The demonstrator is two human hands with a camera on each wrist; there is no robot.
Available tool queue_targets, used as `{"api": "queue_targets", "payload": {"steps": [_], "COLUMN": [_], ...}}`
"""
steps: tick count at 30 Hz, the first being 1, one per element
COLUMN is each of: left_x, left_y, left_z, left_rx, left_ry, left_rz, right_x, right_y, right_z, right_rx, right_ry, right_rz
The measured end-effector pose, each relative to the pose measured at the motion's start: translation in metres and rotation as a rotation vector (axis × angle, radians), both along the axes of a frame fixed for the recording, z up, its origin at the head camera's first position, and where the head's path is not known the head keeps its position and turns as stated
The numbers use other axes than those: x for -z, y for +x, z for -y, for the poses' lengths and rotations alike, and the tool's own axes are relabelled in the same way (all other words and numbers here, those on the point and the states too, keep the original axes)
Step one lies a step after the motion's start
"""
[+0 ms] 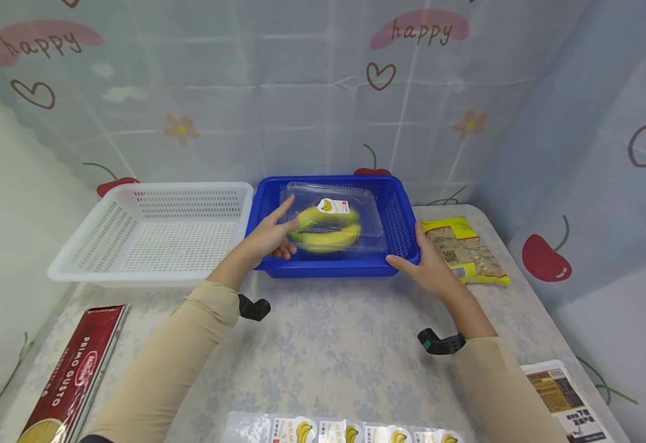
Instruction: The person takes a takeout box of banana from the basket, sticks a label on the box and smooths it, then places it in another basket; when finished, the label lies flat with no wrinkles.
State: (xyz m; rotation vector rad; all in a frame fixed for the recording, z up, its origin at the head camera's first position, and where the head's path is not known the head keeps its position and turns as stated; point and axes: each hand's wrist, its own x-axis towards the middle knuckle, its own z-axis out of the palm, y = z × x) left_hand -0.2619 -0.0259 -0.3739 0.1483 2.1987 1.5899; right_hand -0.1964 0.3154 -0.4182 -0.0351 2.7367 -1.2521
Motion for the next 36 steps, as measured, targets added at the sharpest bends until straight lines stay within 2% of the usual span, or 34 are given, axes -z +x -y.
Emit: {"api": "queue_targets", "payload": {"steps": [6, 15, 18, 24, 31, 36], "left_x": [0.0012, 0.0041, 0.0051, 0.0069, 0.0084, 0.0063], "left_y": [-0.0002, -0.0017, -0.0007, 0.0003, -0.0014, 0.0015], "left_z": [-0.0013, -0.0002, -0.0014, -0.0042, -0.0066, -0.0093], "left_rx": [0.030, 0.102, 0.102, 0.078, 0.070, 0.061], "left_ry": [-0.035, -0.151, -0.201, -0.384, -0.447, -0.489], "left_rz": [-0.011, -0.032, -0.059, -0.136, -0.105, -0.099], "right_x": [-0.0004, -0.0017, -0.0019, -0.0022, -0.0022, -0.0021], "right_y": [0.0010, 0.0016, 0.0017, 0.0018, 0.0019, 0.0026], "right_z": [0.0000, -0.0003, -0.0005, 0.0000, 0.0007, 0.0010], "right_rx": [-0.016, -0.015, -0.015, -0.016, -0.010, -0.016], "right_ry": [-0.012, -0.013, -0.017, -0.021, -0.011, -0.010], "right_rz": [-0.011, 0.002, 0.004, 0.001, -0.001, -0.010]}}
